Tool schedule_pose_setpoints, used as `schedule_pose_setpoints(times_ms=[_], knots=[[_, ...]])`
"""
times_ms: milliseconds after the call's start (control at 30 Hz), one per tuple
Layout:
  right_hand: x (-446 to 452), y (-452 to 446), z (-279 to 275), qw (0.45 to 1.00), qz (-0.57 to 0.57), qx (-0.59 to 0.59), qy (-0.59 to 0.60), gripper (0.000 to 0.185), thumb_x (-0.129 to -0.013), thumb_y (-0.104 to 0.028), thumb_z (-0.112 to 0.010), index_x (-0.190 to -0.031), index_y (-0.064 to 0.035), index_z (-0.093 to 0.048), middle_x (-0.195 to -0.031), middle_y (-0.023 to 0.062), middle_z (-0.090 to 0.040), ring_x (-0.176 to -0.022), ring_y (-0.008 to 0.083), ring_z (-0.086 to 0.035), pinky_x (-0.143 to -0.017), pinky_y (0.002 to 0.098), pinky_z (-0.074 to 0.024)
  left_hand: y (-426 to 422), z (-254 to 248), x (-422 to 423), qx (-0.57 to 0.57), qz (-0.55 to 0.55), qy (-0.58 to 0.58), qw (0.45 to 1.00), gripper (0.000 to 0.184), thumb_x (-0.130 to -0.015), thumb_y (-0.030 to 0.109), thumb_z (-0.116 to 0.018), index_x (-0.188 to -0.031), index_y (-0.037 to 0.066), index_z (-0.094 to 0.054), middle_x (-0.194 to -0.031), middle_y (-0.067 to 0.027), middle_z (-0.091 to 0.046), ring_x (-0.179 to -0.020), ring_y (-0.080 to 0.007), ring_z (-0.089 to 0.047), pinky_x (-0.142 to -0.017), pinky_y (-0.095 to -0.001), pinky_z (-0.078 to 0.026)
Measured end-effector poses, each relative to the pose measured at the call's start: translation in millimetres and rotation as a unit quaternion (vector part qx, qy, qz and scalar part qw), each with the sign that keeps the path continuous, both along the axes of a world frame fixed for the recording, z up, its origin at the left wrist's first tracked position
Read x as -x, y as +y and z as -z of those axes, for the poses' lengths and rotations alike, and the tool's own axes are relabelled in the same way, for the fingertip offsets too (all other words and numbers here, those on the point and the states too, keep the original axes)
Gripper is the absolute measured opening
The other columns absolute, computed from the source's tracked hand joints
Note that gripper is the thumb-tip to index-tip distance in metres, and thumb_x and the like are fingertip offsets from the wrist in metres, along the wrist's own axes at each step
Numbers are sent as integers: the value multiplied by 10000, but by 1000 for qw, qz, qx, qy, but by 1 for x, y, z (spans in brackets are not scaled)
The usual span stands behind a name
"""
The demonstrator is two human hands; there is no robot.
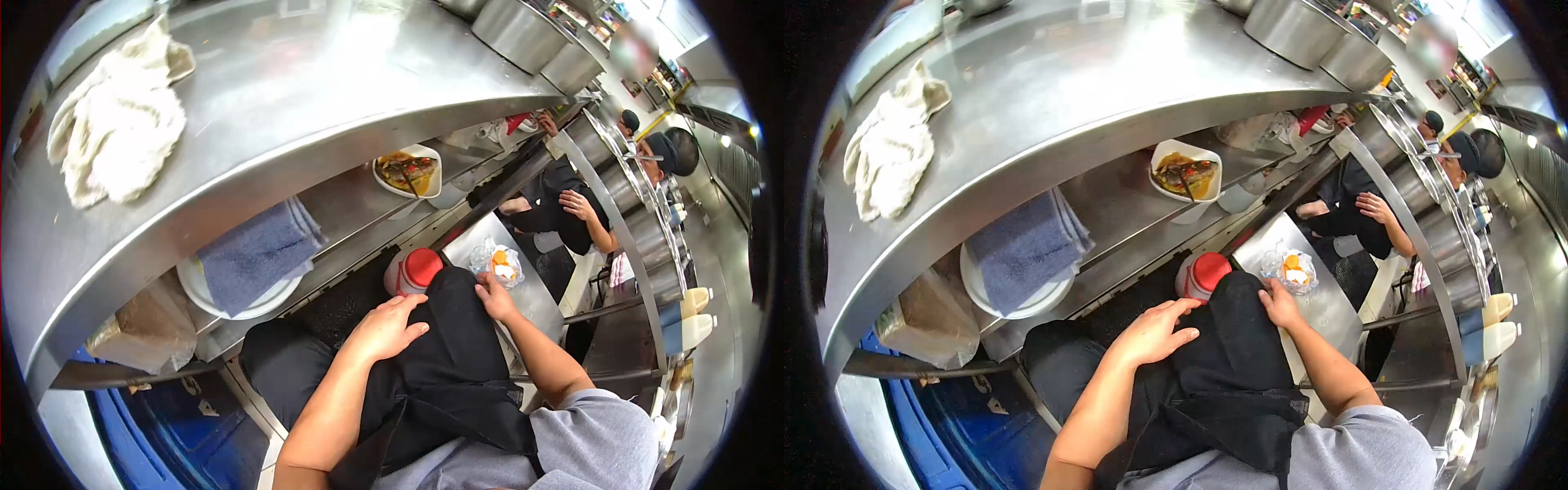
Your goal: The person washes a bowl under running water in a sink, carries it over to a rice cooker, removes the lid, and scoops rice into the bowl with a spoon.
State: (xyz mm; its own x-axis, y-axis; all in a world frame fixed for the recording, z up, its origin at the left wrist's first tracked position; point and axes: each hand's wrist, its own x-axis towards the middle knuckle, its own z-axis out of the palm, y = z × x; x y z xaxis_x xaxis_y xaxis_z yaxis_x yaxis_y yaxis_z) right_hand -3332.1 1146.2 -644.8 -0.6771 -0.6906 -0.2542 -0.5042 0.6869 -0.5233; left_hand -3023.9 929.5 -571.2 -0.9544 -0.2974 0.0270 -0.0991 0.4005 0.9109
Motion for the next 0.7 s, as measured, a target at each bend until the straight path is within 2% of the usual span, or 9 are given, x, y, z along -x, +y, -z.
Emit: schedule_pose_setpoints(times_ms=[100,133,233,333,400,467,533,633,700], knots=[[-41,-21,-15,974,-63,-92,199,637,-865,-422,-656,-1415,-171,-452,-1491,211,-349,-1327,432,-398,-1064,517,-392,8,6,23,-19,48,-1,999,493,-876,258,-672,-1312,74,-535,-1242,-184,-603,-1177,-352,-569,-986,-437,-467],[-57,-34,-31,961,-39,-171,214,641,-870,-471,-631,-1437,-248,-434,-1509,193,-329,-1347,445,-362,-1066,600,-356,11,6,28,-6,64,2,998,475,-874,247,-675,-1302,85,-546,-1228,-182,-613,-1168,-350,-576,-981,-437,-470],[-41,-46,-43,961,-17,-219,167,643,-876,-493,-615,-1440,-241,-438,-1514,166,-334,-1353,445,-355,-1039,646,-354,19,13,44,11,109,-31,994,447,-882,224,-676,-1296,103,-561,-1198,-184,-625,-1128,-334,-602,-953,-417,-484],[-3,-52,-33,945,-22,-303,124,589,-891,-519,-577,-1402,-234,-501,-1468,156,-431,-1327,383,-429,-1048,584,-382,23,16,55,26,132,-70,988,437,-882,220,-675,-1292,114,-567,-1188,-185,-630,-1130,-335,-602,-953,-420,-484],[31,-57,-18,925,-131,-356,31,572,-899,-551,-540,-1309,-158,-603,-1361,154,-560,-1253,321,-529,-1041,491,-416,23,25,59,34,123,-67,990,425,-876,205,-676,-1282,119,-583,-1167,-168,-649,-1081,-317,-631,-925,-407,-499],[67,-61,19,912,-247,-328,16,571,-892,-566,-538,-1170,-89,-684,-1195,157,-661,-1146,312,-602,-998,421,-446,23,26,62,30,110,-97,989,428,-872,185,-676,-1285,113,-588,-1158,-150,-662,-995,-275,-661,-883,-379,-515],[93,-64,41,915,-276,-289,-57,624,-890,-594,-531,-1203,-72,-668,-1231,142,-649,-1124,310,-608,-1000,419,-440,23,27,62,18,84,-132,988,440,-880,156,-667,-1308,113,-578,-1162,-126,-667,-920,-213,-660,-846,-344,-518],[108,-54,47,932,-206,-244,-169,657,-881,-602,-565,-1230,-53,-654,-1239,135,-645,-1111,294,-605,-999,408,-438,20,10,46,-13,20,-163,986,434,-893,128,-652,-1315,76,-567,-1178,-113,-663,-968,-186,-648,-860,-322,-509],[108,-39,33,937,-24,-161,-308,632,-863,-564,-635,-1204,-33,-666,-1211,132,-649,-1082,281,-611,-977,398,-452,10,3,20,-33,-49,-124,990,411,-902,103,-633,-1306,57,-573,-1183,-107,-658,-1001,-184,-641,-871,-318,-503]])
